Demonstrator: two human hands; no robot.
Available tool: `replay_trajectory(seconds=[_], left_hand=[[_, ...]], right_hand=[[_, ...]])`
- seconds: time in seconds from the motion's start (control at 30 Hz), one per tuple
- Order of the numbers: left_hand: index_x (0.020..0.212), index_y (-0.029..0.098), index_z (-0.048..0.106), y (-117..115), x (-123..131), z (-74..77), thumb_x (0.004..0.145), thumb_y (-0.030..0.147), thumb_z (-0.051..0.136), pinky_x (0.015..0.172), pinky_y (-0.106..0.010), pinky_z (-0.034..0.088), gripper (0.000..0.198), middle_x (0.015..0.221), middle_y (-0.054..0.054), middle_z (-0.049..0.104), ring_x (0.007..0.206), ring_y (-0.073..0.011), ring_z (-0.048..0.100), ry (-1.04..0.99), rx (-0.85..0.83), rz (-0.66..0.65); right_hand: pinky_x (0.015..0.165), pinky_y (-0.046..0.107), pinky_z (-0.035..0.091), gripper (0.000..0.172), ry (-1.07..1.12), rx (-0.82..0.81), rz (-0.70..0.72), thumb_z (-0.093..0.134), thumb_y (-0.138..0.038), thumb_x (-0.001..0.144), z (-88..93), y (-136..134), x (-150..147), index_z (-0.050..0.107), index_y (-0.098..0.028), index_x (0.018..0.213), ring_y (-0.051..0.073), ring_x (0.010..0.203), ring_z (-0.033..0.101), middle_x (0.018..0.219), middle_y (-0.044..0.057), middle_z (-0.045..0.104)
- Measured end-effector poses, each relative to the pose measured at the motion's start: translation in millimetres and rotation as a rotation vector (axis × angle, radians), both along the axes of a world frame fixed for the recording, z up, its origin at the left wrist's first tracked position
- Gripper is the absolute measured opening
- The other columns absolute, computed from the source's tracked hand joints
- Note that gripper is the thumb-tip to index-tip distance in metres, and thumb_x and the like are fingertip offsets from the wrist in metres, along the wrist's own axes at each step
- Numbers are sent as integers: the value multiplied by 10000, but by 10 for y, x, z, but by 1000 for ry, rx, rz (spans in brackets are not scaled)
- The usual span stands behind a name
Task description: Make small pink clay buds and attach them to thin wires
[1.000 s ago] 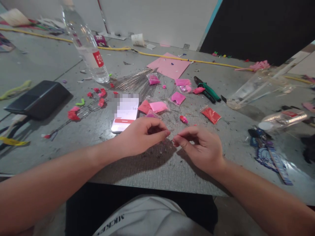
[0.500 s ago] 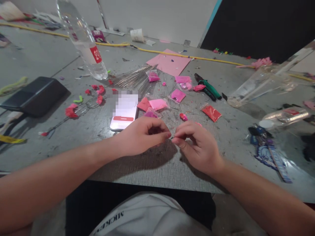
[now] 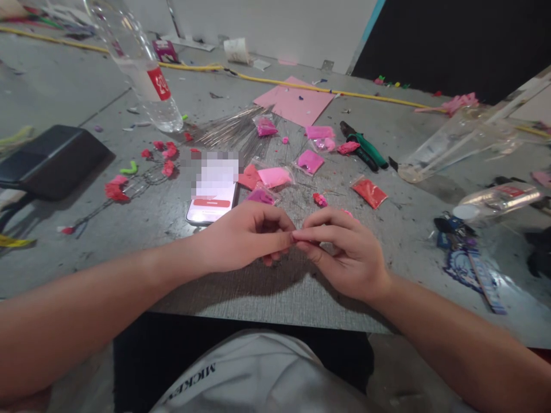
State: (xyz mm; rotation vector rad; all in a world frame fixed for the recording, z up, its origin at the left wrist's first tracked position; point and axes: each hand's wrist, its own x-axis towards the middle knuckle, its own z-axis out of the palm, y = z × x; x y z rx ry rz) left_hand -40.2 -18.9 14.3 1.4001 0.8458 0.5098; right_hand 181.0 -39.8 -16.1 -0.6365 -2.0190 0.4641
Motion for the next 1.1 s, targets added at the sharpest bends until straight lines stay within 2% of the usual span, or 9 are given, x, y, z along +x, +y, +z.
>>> replay_trajectory(seconds=[0.33, 0.5, 0.63, 0.77, 0.87, 0.97, 1.1], left_hand=[[806, 163, 698, -29, -24, 13, 871, 213, 687, 513, -187, 509, 83, 625, 27, 649, 548, -100, 629, 74, 77, -7], [776, 153, 705, -49, -35, 13, 866, 233, 695, 484, -170, 405, 121, 617, 37, 614, 546, -75, 545, 120, 247, -17], [755, 149, 711, -56, -34, 13, 873, 203, 681, 506, -173, 394, 132, 623, 41, 623, 567, -67, 525, 121, 410, -9], [746, 160, 709, -55, -35, 0, 865, 183, 678, 528, -190, 409, 125, 624, 38, 651, 568, -75, 554, 155, 541, -2], [732, 162, 696, -64, -36, -7, 869, 195, 670, 533, -198, 418, 143, 624, 35, 651, 563, -78, 556, 160, 577, -4], [741, 170, 702, -80, -28, 2, 871, 202, 661, 544, -211, 431, 140, 643, 27, 675, 576, -89, 572, 176, 581, 5], [772, 179, 724, -96, -8, 25, 889, 220, 658, 549, -225, 425, 140, 660, 19, 703, 585, -101, 576, 187, 545, 24]], right_hand=[[670, 292, 603, 219, 41, -103, 37, 803, -112, 921, 30, 3, 19, 833, -279, 1059, 148, 780, 720, 958, 33, 777], [647, 281, 598, 196, 91, -233, 36, 856, -129, 886, 29, -25, 4, 825, -276, 1012, 153, 785, 745, 921, 19, 801], [628, 292, 595, 125, 123, -352, 24, 876, -182, 875, 39, -37, -10, 817, -268, 945, 167, 786, 743, 901, 26, 802], [659, 290, 623, 138, 225, -626, 41, 928, -248, 831, 41, -39, -40, 794, -248, 863, 162, 782, 744, 862, 13, 789], [573, 244, 584, 227, 326, -923, 77, 966, -285, 787, 18, -42, -46, 764, -227, 871, 110, 653, 683, 856, -8, 771], [493, 204, 509, 290, 345, -1203, 125, 964, -332, 792, -5, -46, -32, 716, -210, 880, 94, 572, 631, 742, -27, 726], [458, 186, 438, 353, 387, -1388, 236, 930, -412, 830, 8, -42, -22, 643, -209, 851, 92, 520, 594, 641, -46, 665]])
